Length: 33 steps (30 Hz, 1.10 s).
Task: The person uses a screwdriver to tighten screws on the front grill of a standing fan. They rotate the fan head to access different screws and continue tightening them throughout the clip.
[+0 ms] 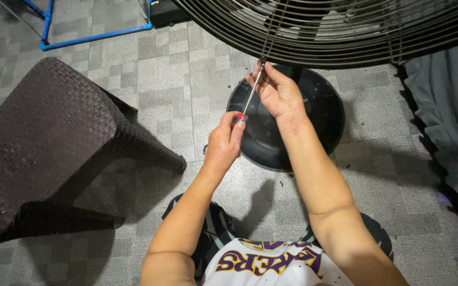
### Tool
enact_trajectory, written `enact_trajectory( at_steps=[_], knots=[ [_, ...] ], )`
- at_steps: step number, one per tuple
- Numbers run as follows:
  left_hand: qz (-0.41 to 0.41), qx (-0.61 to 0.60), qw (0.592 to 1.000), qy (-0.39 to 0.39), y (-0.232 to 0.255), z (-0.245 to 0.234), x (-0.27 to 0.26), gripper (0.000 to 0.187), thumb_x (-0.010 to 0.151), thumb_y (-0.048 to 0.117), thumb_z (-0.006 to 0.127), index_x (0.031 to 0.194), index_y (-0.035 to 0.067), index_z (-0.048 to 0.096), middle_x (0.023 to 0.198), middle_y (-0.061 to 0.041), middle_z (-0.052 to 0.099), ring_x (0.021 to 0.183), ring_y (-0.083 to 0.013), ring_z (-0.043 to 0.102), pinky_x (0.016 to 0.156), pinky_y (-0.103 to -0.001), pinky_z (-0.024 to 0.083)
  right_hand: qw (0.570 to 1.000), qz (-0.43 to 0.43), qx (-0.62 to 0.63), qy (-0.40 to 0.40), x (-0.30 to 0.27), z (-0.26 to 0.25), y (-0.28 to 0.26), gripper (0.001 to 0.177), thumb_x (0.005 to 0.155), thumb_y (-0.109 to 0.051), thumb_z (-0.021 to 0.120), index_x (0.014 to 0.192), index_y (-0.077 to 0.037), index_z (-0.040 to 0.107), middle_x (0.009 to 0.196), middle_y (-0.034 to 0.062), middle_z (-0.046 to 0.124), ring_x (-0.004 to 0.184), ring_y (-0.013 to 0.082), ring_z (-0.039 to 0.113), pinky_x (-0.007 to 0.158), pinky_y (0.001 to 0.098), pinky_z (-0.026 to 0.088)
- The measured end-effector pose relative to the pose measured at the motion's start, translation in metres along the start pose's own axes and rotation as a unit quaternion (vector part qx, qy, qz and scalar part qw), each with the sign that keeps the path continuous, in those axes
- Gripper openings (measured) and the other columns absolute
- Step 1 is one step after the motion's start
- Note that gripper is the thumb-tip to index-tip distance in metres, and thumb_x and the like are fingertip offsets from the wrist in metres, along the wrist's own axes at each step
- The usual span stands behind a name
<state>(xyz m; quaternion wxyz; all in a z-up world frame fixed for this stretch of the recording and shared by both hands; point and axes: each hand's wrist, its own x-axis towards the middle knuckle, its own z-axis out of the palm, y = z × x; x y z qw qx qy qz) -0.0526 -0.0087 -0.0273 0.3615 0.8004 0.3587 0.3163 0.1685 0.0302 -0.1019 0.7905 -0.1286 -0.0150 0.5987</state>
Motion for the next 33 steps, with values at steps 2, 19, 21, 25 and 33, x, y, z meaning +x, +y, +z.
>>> enact_trajectory(
  at_steps=[2,19,21,25,33],
  knots=[
    [-0.078,-0.083,0.993,-0.038,0.003,-0.002,0.000,0.025,0.103,0.020,0.056,0.121,0.004,0.062,0.074,-0.012,0.067,0.054,-0.0216,0.062,0.050,-0.035,0.050,1.000,-0.008,-0.013,0.010,0.000,0.000,0.000,0.015,0.093,-0.004,0.072,0.105,0.003,0.068,0.098,0.0114,0.071,0.093,0.0227,0.070,0.103,0.0508,0.057],
    [-0.201,-0.516,0.823,-0.128,-0.026,0.023,-0.002,0.032,0.109,0.027,0.043,0.125,0.000,0.051,0.078,-0.013,0.064,0.045,-0.0169,0.055,0.040,-0.028,0.043,0.993,-0.062,-0.099,0.028,-0.004,0.002,-0.004,0.018,0.095,-0.009,0.068,0.103,0.007,0.068,0.096,0.0190,0.071,0.090,0.0312,0.072,0.092,0.0511,0.061],
    [-0.206,-0.526,0.815,-0.129,-0.025,0.023,-0.002,0.033,0.110,0.027,0.043,0.125,0.000,0.052,0.079,-0.013,0.064,0.045,-0.0167,0.056,0.041,-0.027,0.043,0.993,-0.066,-0.096,0.025,-0.006,0.002,-0.005,0.019,0.095,-0.007,0.066,0.105,0.008,0.067,0.098,0.0195,0.071,0.093,0.0317,0.072,0.094,0.0515,0.060],
    [-0.200,-0.534,0.810,-0.133,-0.022,0.020,-0.002,0.034,0.110,0.027,0.043,0.125,-0.001,0.052,0.080,-0.014,0.065,0.046,-0.0167,0.056,0.041,-0.027,0.043,0.997,-0.046,-0.056,0.034,-0.002,-0.003,-0.005,0.017,0.097,-0.006,0.066,0.106,0.009,0.066,0.099,0.0198,0.070,0.096,0.0311,0.071,0.098,0.0529,0.060],
    [-0.202,-0.539,0.806,-0.136,-0.023,0.018,-0.004,0.034,0.110,0.028,0.043,0.125,-0.001,0.052,0.080,-0.014,0.065,0.046,-0.0159,0.056,0.041,-0.026,0.043,0.993,-0.062,-0.099,0.028,-0.005,-0.003,-0.004,0.018,0.097,-0.008,0.065,0.104,0.009,0.067,0.098,0.0206,0.072,0.092,0.0319,0.073,0.095,0.0509,0.060]
  ],
)
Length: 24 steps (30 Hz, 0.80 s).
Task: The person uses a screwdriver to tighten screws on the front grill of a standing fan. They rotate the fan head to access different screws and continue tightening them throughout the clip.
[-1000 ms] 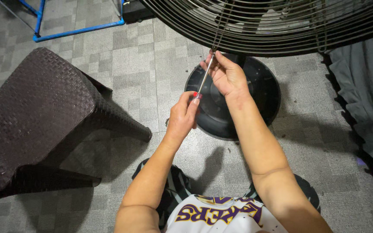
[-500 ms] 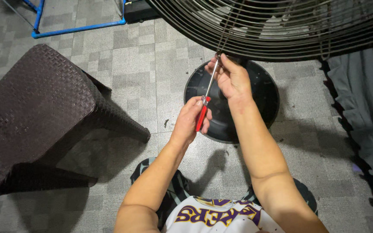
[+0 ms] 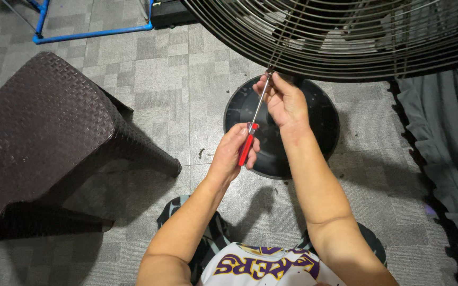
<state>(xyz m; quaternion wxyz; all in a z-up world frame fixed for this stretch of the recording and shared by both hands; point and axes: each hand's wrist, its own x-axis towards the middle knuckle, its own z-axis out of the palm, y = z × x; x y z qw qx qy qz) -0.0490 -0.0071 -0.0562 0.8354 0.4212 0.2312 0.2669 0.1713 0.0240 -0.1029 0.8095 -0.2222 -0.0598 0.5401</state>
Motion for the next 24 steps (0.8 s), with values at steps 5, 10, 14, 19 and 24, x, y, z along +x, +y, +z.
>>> enact_trajectory(
  at_steps=[5,10,14,19,24],
  knots=[
    [-0.001,0.037,0.999,0.012,0.002,-0.004,-0.002,0.033,0.109,0.027,0.043,0.126,0.000,0.052,0.079,-0.012,0.064,0.045,-0.0151,0.055,0.040,-0.025,0.042,0.998,-0.030,-0.043,-0.036,-0.007,0.009,0.001,0.019,0.099,-0.011,0.066,0.105,0.007,0.069,0.097,0.0192,0.072,0.090,0.0314,0.072,0.092,0.0491,0.061],
    [-0.001,0.072,0.997,0.015,0.008,-0.010,0.001,0.033,0.109,0.026,0.042,0.126,0.000,0.052,0.079,-0.012,0.064,0.043,-0.0144,0.054,0.039,-0.025,0.041,0.999,-0.025,-0.032,-0.022,-0.009,0.012,0.002,0.019,0.097,-0.011,0.068,0.104,0.007,0.069,0.096,0.0179,0.072,0.090,0.0298,0.072,0.092,0.0496,0.061],
    [-0.002,0.042,0.999,-0.001,0.009,-0.009,0.002,0.032,0.110,0.026,0.042,0.125,-0.001,0.052,0.080,-0.013,0.065,0.045,-0.0154,0.056,0.041,-0.026,0.043,1.000,-0.009,0.001,0.002,-0.004,0.008,0.002,0.018,0.097,-0.010,0.070,0.102,0.007,0.069,0.094,0.0170,0.072,0.090,0.0281,0.072,0.093,0.0514,0.062],
    [-0.008,0.021,1.000,-0.005,0.009,-0.004,0.004,0.035,0.110,0.027,0.040,0.127,-0.001,0.053,0.082,-0.014,0.066,0.047,-0.0167,0.058,0.043,-0.026,0.047,1.000,-0.007,0.007,0.013,0.002,0.006,0.001,0.018,0.096,-0.012,0.072,0.100,0.005,0.070,0.091,0.0162,0.072,0.087,0.0275,0.072,0.089,0.0514,0.063],
    [-0.014,-0.025,1.000,-0.013,0.006,-0.001,0.006,0.038,0.110,0.027,0.040,0.128,-0.002,0.054,0.085,-0.018,0.067,0.051,-0.0202,0.063,0.046,-0.030,0.052,1.000,-0.012,0.008,0.007,0.003,0.007,0.000,0.019,0.097,-0.014,0.073,0.098,0.004,0.069,0.090,0.0154,0.071,0.086,0.0271,0.071,0.087,0.0509,0.063]
  ],
)
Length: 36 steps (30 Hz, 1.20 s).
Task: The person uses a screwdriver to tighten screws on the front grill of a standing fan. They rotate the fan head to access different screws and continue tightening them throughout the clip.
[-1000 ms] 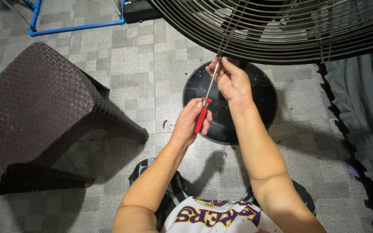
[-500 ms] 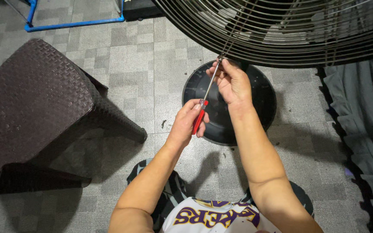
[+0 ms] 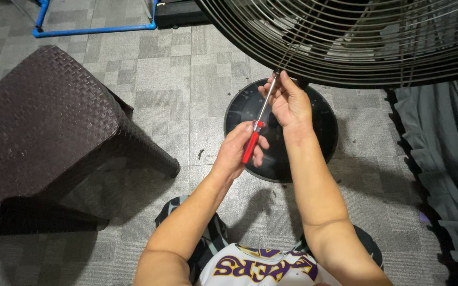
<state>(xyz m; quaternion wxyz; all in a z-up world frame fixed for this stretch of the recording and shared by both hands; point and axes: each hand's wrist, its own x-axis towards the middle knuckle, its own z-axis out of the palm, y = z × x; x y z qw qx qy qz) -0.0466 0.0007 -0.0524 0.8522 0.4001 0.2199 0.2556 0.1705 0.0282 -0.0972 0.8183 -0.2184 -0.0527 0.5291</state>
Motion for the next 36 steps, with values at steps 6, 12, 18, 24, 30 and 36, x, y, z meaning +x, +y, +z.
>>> enact_trajectory(
  at_steps=[6,12,18,24,30,36],
  knots=[
    [0.003,0.009,1.000,0.000,-0.002,-0.001,0.002,0.038,0.110,0.028,0.039,0.127,-0.002,0.055,0.087,-0.019,0.069,0.052,-0.0215,0.065,0.046,-0.030,0.052,1.000,-0.011,-0.007,-0.015,-0.004,0.003,-0.001,0.020,0.096,-0.015,0.072,0.099,0.004,0.070,0.092,0.0158,0.072,0.087,0.0281,0.072,0.086,0.0506,0.063],
    [0.006,0.024,1.000,-0.002,0.004,0.000,0.006,0.037,0.110,0.027,0.039,0.128,-0.002,0.055,0.085,-0.019,0.068,0.048,-0.0204,0.061,0.044,-0.029,0.048,0.986,-0.106,-0.125,-0.042,-0.006,-0.006,0.002,0.017,0.100,-0.010,0.070,0.104,0.007,0.069,0.094,0.0189,0.072,0.085,0.0331,0.073,0.082,0.0501,0.063],
    [0.011,0.021,1.000,-0.007,0.008,0.002,0.005,0.037,0.110,0.028,0.038,0.126,-0.001,0.055,0.084,-0.018,0.068,0.047,-0.0199,0.059,0.043,-0.029,0.047,0.981,-0.164,-0.078,-0.064,-0.003,-0.002,0.001,0.024,0.095,0.003,0.069,0.119,0.007,0.065,0.110,0.0168,0.072,0.098,0.0307,0.073,0.092,0.0466,0.062],
    [-0.020,-0.011,1.000,-0.008,0.013,-0.006,0.010,0.030,0.110,0.026,0.046,0.124,0.000,0.052,0.081,-0.017,0.067,0.043,-0.0167,0.052,0.036,-0.028,0.037,0.975,-0.179,-0.110,-0.078,0.004,0.006,0.001,0.026,0.094,0.005,0.069,0.120,0.002,0.067,0.112,0.0155,0.073,0.101,0.0300,0.073,0.093,0.0451,0.062],
    [-0.044,0.112,0.992,0.047,0.041,-0.015,0.018,0.026,0.105,0.024,0.056,0.123,0.006,0.062,0.074,-0.013,0.064,0.040,-0.0153,0.048,0.034,-0.029,0.033,0.972,-0.196,-0.102,-0.084,0.016,0.001,0.005,0.021,0.094,0.006,0.069,0.115,0.003,0.069,0.107,0.0150,0.075,0.098,0.0304,0.075,0.092,0.0446,0.064],
    [0.274,0.780,0.538,0.165,0.037,0.018,0.004,0.030,0.093,0.020,0.069,0.121,0.017,0.060,0.089,-0.014,0.071,0.072,-0.0380,0.069,0.061,-0.051,0.053,0.971,-0.209,-0.079,-0.081,0.026,-0.002,0.013,0.025,0.091,0.008,0.070,0.115,0.002,0.068,0.109,0.0123,0.074,0.098,0.0272,0.075,0.091,0.0418,0.064]
  ],
)
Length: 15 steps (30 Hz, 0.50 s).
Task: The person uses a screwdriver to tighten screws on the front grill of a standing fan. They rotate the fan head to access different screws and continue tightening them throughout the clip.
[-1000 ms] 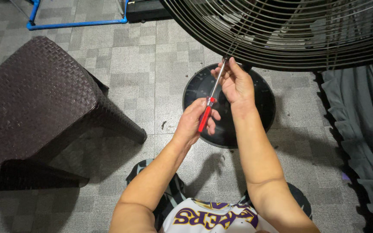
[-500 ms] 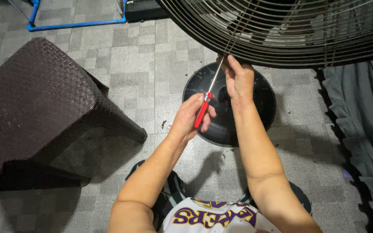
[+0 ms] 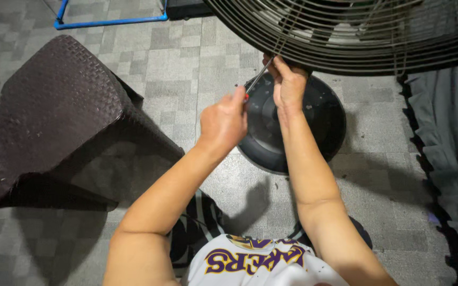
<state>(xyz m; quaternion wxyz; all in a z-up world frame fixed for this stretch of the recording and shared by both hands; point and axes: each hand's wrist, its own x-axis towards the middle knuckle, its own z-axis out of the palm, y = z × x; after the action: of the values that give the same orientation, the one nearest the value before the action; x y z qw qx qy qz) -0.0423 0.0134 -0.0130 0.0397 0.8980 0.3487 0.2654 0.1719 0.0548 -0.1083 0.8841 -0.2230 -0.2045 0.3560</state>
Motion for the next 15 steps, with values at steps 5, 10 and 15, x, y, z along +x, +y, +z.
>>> enact_trajectory(
  at_steps=[5,10,15],
  knots=[
    [-0.053,-0.079,0.995,-0.017,0.007,-0.010,0.005,0.052,0.085,0.021,0.078,0.133,0.016,0.060,0.077,-0.012,0.069,0.068,-0.0344,0.069,0.057,-0.047,0.052,1.000,-0.004,0.002,-0.014,0.001,-0.002,0.006,0.019,0.093,0.008,0.070,0.112,0.005,0.070,0.107,0.0145,0.075,0.095,0.0300,0.075,0.089,0.0433,0.065],
    [-0.221,-0.569,0.776,-0.157,-0.019,0.002,0.012,0.060,0.084,0.004,0.077,0.140,0.008,0.058,0.087,-0.005,0.061,0.066,-0.0160,0.057,0.050,-0.030,0.043,1.000,0.005,-0.002,0.005,0.002,0.000,0.002,0.020,0.091,0.008,0.071,0.111,0.005,0.071,0.105,0.0152,0.075,0.093,0.0307,0.076,0.087,0.0431,0.065],
    [-0.293,-0.682,0.628,-0.236,-0.015,0.004,0.017,0.065,0.084,0.008,0.070,0.145,0.009,0.048,0.085,-0.012,0.064,0.057,-0.0180,0.055,0.042,-0.029,0.039,1.000,0.008,-0.016,-0.004,0.004,0.000,-0.002,0.020,0.091,0.007,0.071,0.111,0.004,0.071,0.104,0.0151,0.075,0.091,0.0308,0.076,0.085,0.0432,0.066]
  ],
)
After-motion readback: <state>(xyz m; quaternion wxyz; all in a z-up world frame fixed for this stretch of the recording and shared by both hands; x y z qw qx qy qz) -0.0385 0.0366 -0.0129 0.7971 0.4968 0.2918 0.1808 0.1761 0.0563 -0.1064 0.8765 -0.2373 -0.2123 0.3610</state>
